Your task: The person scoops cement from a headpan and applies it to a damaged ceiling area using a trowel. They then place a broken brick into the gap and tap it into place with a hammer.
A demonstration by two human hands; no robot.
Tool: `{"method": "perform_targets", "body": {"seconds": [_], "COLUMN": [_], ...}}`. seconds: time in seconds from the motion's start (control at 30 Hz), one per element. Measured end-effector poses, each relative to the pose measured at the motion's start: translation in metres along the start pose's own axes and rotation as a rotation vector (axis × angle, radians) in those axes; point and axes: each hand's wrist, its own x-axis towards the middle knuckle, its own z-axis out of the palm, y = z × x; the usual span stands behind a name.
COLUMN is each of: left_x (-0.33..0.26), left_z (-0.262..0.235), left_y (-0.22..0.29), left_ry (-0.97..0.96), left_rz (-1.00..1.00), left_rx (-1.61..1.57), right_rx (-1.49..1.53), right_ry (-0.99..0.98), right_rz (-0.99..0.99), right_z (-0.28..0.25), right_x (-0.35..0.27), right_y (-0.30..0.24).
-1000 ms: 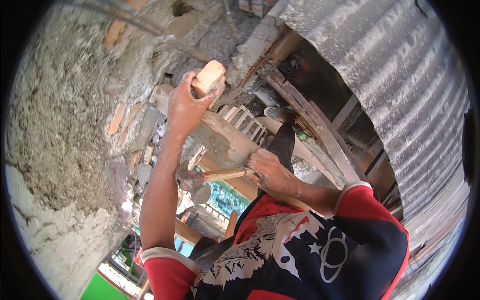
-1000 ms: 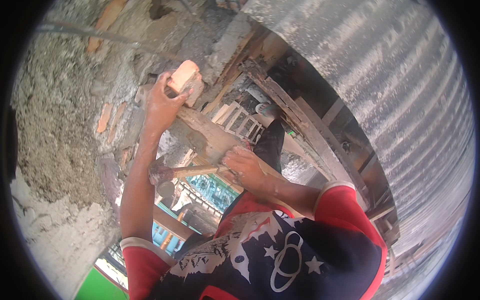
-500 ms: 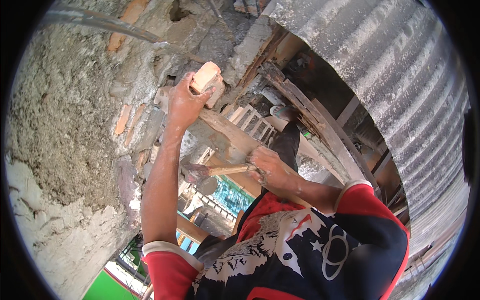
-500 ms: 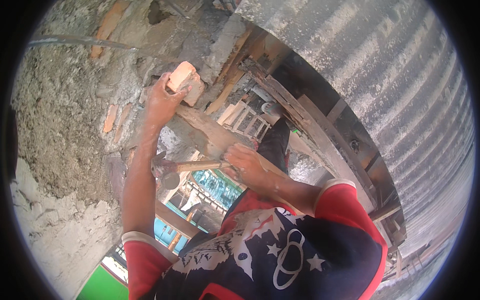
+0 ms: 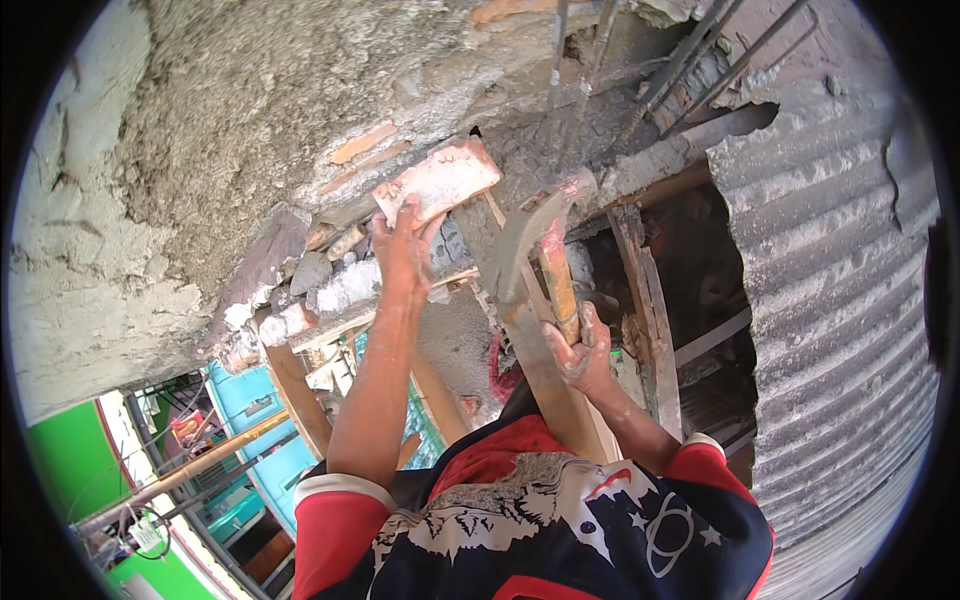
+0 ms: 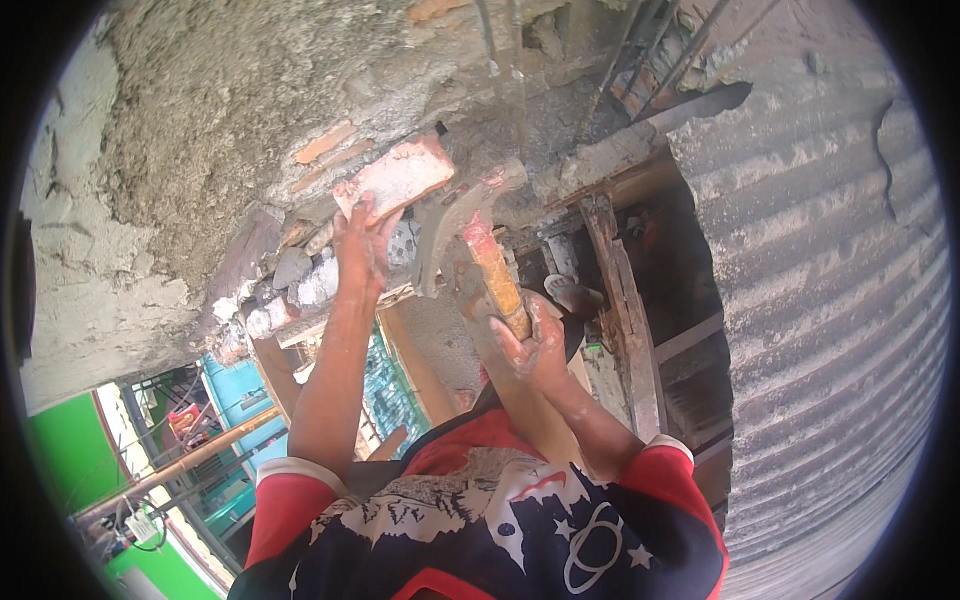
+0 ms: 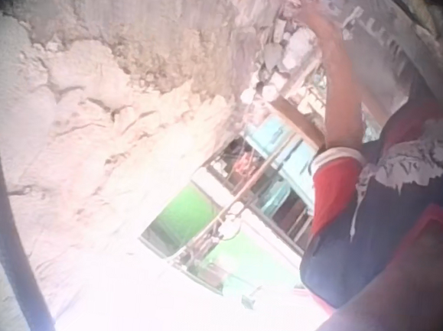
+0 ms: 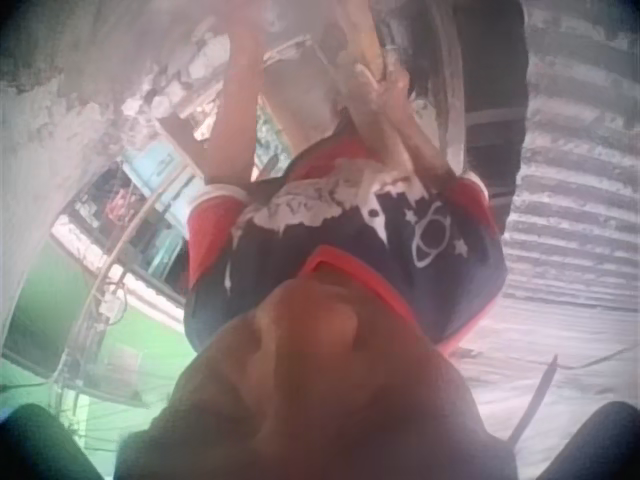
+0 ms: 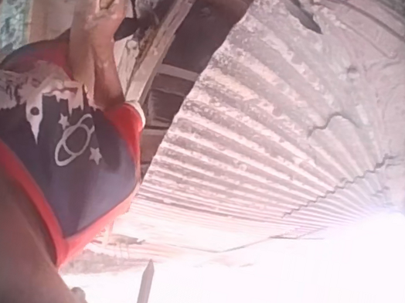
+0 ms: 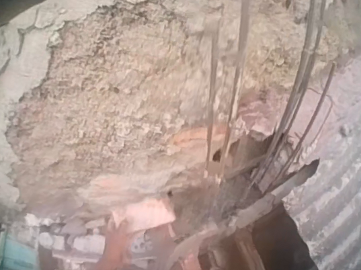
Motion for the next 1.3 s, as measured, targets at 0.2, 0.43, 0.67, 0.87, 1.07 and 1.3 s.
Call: {"method": "perform_targets", "body": {"seconds": [0.2,0.43,0.67,0.87,1.07,1.3], "left_x": [-0.010,0.011,0.024,0.029,0.027,0.027], "left_z": [0.003,-0.012,-0.022,-0.042,-0.029,-0.019], "left_y": [-0.047,-0.028,0.004,-0.020,-0.044,-0.071], "left_ry": [0.056,-0.146,-0.277,-0.140,0.118,0.118], "left_rz": [-0.105,-0.124,-0.157,-0.117,0.024,0.104], "left_rx": [-0.260,0.358,0.620,0.535,0.800,0.577], "right_rx": [-0.051,-0.315,-0.224,-0.286,-0.231,-0.327], "right_ry": [-0.057,-0.050,0.016,-0.099,-0.125,-0.187], "right_rz": [0.012,0.066,0.011,0.048,-0.066,0.081], "right_z": [0.000,-0.007,-0.020,-0.002,0.035,0.036], "right_x": [0.031,0.025,0.029,0.038,0.045,0.048], "right_y": [-0.014,0.005,0.013,-0.011,-0.021,-0.019]}}
